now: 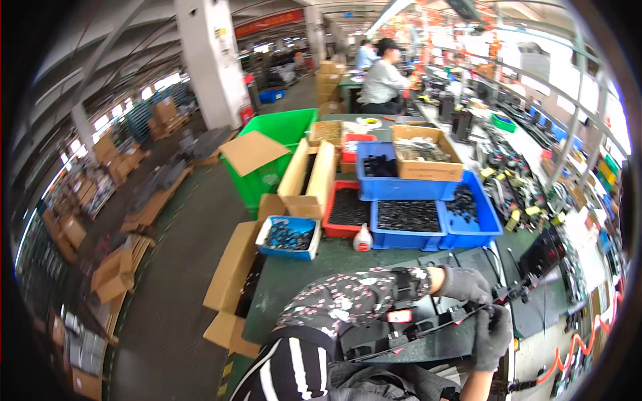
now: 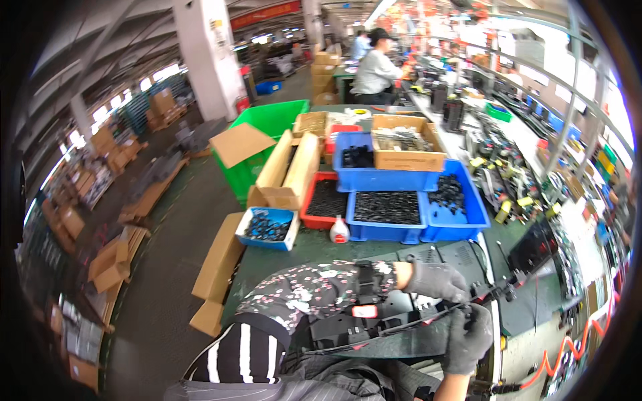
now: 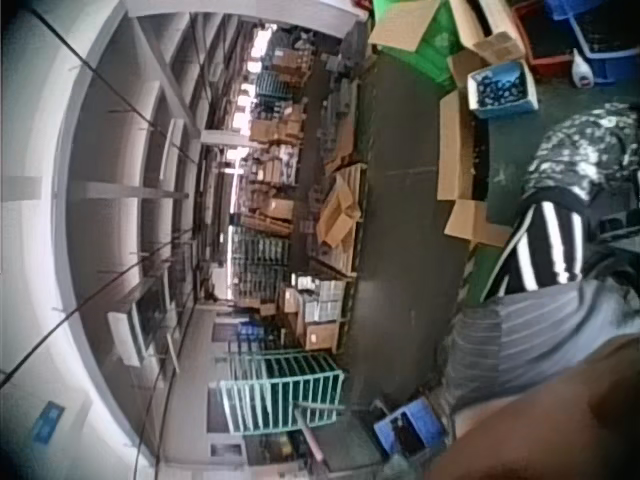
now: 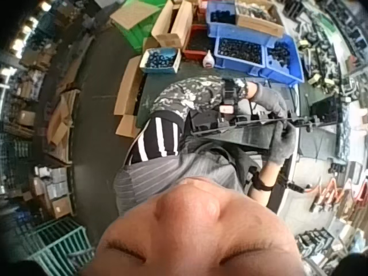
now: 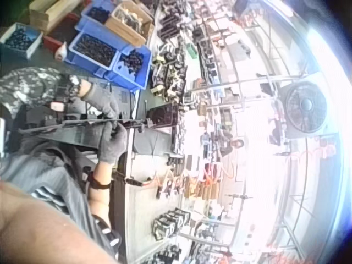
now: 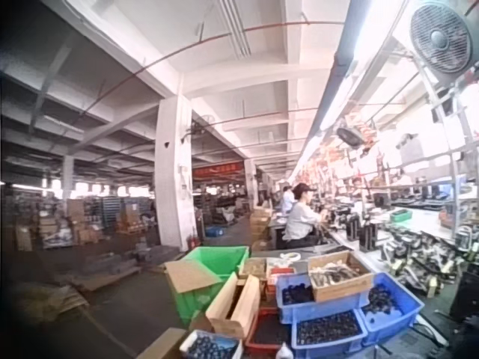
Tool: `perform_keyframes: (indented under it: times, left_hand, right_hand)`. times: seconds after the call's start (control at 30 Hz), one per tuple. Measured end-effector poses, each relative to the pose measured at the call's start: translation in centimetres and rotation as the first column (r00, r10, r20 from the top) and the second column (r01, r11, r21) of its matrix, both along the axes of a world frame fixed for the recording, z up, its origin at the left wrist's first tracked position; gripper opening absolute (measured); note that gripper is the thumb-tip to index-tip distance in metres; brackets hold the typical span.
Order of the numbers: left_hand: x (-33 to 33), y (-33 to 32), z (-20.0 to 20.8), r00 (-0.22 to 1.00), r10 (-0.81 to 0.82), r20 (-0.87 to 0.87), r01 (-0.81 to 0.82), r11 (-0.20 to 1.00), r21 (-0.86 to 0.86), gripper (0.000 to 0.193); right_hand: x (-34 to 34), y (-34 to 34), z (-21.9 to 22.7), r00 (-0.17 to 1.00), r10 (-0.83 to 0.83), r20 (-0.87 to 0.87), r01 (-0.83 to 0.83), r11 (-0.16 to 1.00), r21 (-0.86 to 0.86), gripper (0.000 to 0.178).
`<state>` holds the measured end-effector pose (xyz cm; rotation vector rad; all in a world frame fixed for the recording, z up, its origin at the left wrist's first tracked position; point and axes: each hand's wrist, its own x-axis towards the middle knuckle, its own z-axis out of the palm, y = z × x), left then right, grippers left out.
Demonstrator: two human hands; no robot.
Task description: Manually assemble electronic components and secure with screws using a pneumatic screwdriver.
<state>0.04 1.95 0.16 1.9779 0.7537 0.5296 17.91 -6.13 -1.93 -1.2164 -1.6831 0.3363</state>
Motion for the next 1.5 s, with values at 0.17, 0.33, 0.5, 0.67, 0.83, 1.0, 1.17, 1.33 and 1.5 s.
perform_keyframes:
  times: [0.17, 0.33, 0.5, 0.67, 0.83, 1.0, 1.17, 1.33, 1.5]
  left_hand:
    - [0.8, -0.6, 2.6, 0.972, 0.049, 0.23, 0.01, 0.969, -0.248, 0.024]
    - [1.6, 1.5, 0.8, 0.991, 0.047, -0.125, -0.008, 0.955, 0.297, 0.037]
    - [1.8, 2.2, -0.1, 0.98, 0.139, -0.141, -0.144, 0.989, -0.027, 0.034]
    - [0.2, 0.9, 1.4, 0.979, 0.07, 0.189, 0.01, 0.92, -0.391, 0.024]
    - [1.5, 1.1, -0.2, 0.996, 0.089, -0.03, -0.092, 0.983, -0.158, 0.036]
    - [1.7, 1.8, -1.3, 0.998, 0.053, -0.027, -0.055, 0.991, -0.124, 0.036]
    - [2.4, 2.8, -1.1, 0.975, -0.192, 0.114, 0.169, 0.968, 0.186, 0.036]
    - [-3.1, 0.2, -0.5, 0.992, -0.12, 0.047, 0.112, 0.984, 0.141, 0.038]
    - [0.9, 0.3, 0.0, 0.984, -0.025, 0.174, 0.088, 0.927, -0.364, 0.028]
  right_hand:
    - [2.1, 1.4, -2.2, 0.93, 0.091, -0.356, -0.225, 0.907, -0.356, 0.047]
    - [0.5, 1.1, -1.5, 0.987, -0.086, 0.133, 0.064, 0.986, 0.156, 0.036]
    - [1.4, 1.8, -1.4, 0.965, 0.065, -0.255, -0.151, 0.931, -0.334, 0.044]
    - [2.5, 2.0, 0.0, 0.906, 0.12, -0.407, -0.374, 0.676, -0.635, 0.049]
    - [1.5, 0.5, -0.6, 0.995, 0.044, 0.091, -0.034, 0.994, -0.101, 0.032]
    - [3.3, 2.1, -1.2, 0.985, 0.124, 0.117, -0.098, 0.975, -0.201, 0.035]
    - [5.4, 3.4, -3.2, 1.0, -0.002, 0.026, 0.007, 0.979, -0.202, 0.039]
    - [-0.7, 2.8, 1.6, 0.882, 0.105, 0.46, -0.174, 0.978, 0.111, 0.029]
    - [3.0, 3.6, 1.2, 0.815, 0.042, 0.577, -0.161, 0.975, 0.156, 0.029]
